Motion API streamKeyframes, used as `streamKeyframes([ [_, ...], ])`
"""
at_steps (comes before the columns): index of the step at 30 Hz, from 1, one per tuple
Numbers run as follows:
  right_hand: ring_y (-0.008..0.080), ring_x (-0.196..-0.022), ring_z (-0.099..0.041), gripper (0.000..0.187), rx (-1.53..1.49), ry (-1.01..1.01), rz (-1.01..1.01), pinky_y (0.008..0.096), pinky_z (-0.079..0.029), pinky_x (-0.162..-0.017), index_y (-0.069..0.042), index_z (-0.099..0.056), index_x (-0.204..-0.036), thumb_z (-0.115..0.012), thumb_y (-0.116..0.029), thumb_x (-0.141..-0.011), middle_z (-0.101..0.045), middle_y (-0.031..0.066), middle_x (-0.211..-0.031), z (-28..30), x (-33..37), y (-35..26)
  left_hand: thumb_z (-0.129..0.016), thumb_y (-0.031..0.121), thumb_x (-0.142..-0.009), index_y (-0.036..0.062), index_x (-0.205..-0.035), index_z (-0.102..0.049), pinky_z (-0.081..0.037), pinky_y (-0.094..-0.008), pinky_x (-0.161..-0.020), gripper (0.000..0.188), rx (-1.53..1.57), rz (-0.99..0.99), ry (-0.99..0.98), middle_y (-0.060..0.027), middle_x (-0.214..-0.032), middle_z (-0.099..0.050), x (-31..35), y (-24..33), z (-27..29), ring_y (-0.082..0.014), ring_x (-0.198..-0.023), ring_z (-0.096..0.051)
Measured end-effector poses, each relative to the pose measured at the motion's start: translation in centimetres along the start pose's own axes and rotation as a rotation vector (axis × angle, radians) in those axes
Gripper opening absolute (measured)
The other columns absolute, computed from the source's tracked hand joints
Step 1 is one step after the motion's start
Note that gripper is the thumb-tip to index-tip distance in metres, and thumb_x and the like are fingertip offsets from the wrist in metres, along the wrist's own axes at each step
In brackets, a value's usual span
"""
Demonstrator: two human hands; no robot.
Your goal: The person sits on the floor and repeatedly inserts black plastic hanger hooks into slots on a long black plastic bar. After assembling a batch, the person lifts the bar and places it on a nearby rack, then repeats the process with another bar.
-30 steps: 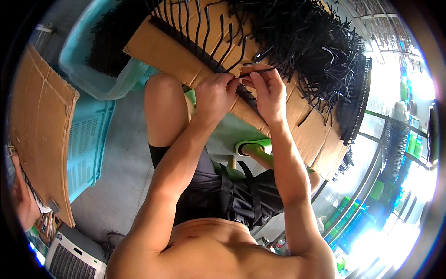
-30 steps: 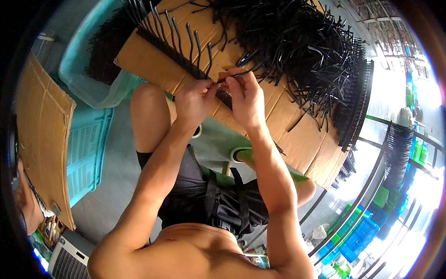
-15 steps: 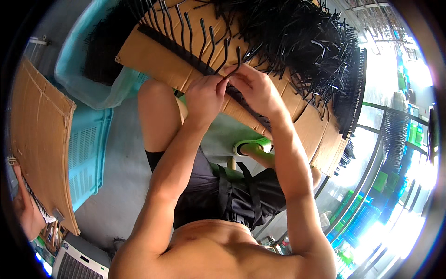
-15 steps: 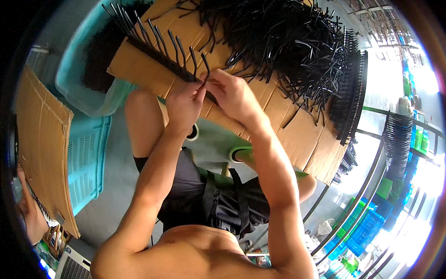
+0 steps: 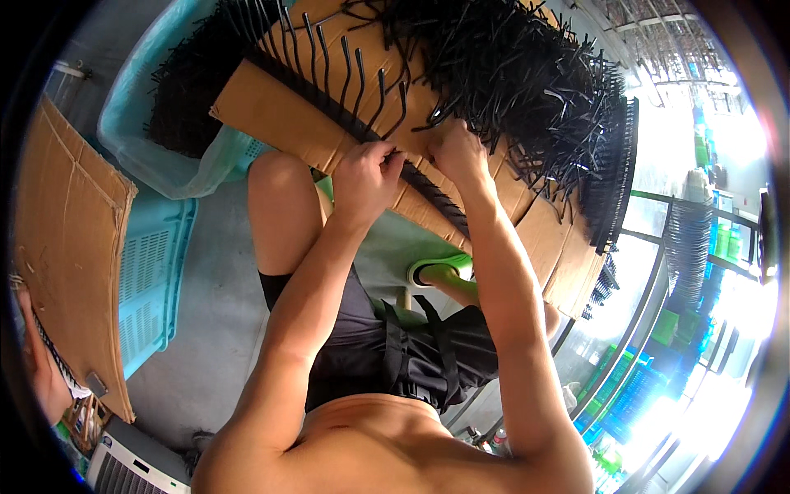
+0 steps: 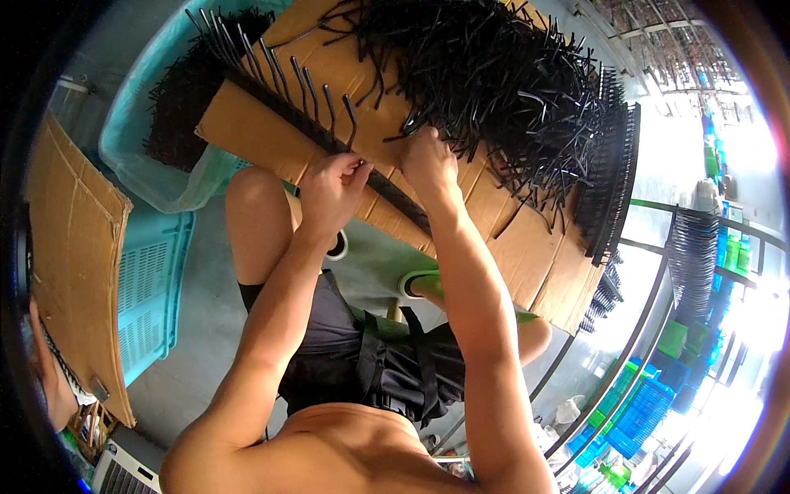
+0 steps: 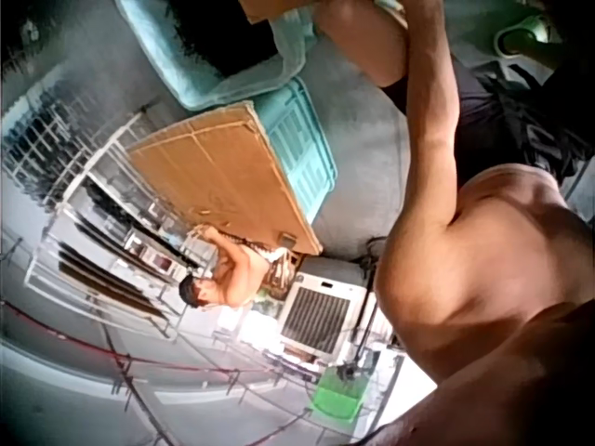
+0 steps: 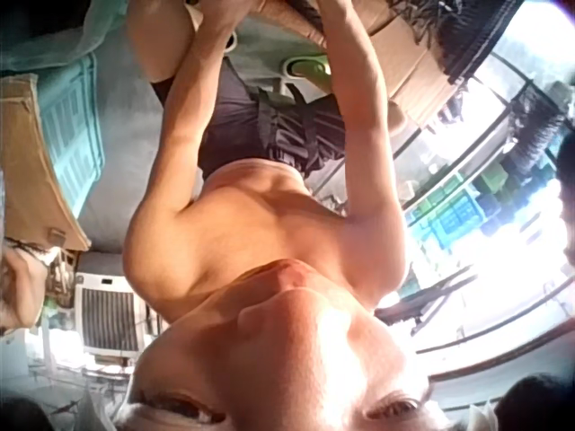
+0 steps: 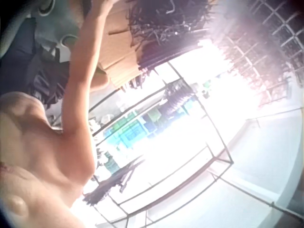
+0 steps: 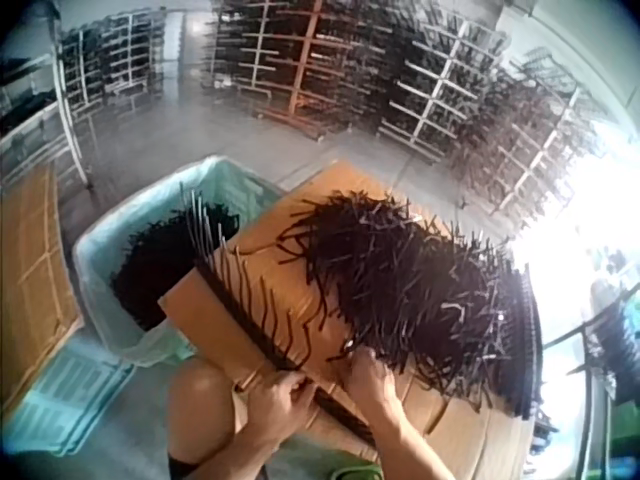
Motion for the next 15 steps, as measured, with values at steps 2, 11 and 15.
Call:
streamKeyframes([
  [2, 0.0426, -0.087, -0.068, 0.035, 0.013, 0.036, -0.023, 0.0449, -0.052, -0.084, 0.008, -0.06, -0.097, -0.071, -0.016, -0.074, -0.068, 0.0264, -0.091, 0.5, 1.1, 1.0, -0.073, 0.016, -0.08, 0.0044, -0.087, -0.07, -0.053, -0.0413, -0.066, 0.015, -0.007, 0.004, -0.003, -0.0117, -0.083, -0.07, -0.1, -0.1, 0.0, -0.0326, -0.075, -0.066],
  [11, 0.0129, -0.078, -0.066, 0.014, -1.221, -0.142, -0.066, 0.026, -0.054, -0.069, 0.002, -0.064, -0.098, -0.068, -0.004, -0.086, -0.068, 0.006, -0.088, 2.2, 4.9, -1.2, -0.073, 0.016, -0.082, 0.0049, -0.085, -0.071, -0.053, -0.0382, -0.062, 0.011, -0.096, -0.063, 0.063, -0.0132, -0.078, -0.07, -0.1, 0.7, 0.1, -0.0305, -0.07, -0.068],
  [15, 0.01, -0.08, -0.066, 0.014, -1.008, 0.041, 0.2, 0.0249, -0.053, -0.07, 0.004, -0.063, -0.099, -0.066, -0.008, -0.091, -0.07, 0.0066, -0.087, 2.2, 6.1, -4.0, -0.073, 0.01, -0.08, 0.0032, -0.084, -0.07, -0.051, -0.0411, -0.062, 0.009, -0.106, -0.151, 0.067, -0.0145, -0.079, -0.069, 0.0, 1.3, 0.4, -0.0331, -0.07, -0.066],
])
Point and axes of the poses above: each hand's wrist, its own x-axis away from the middle knuckle, its own z-axis out of the back of the hand, y = z × x, the point moved 8 cm from there along -x, towards the middle knuckle
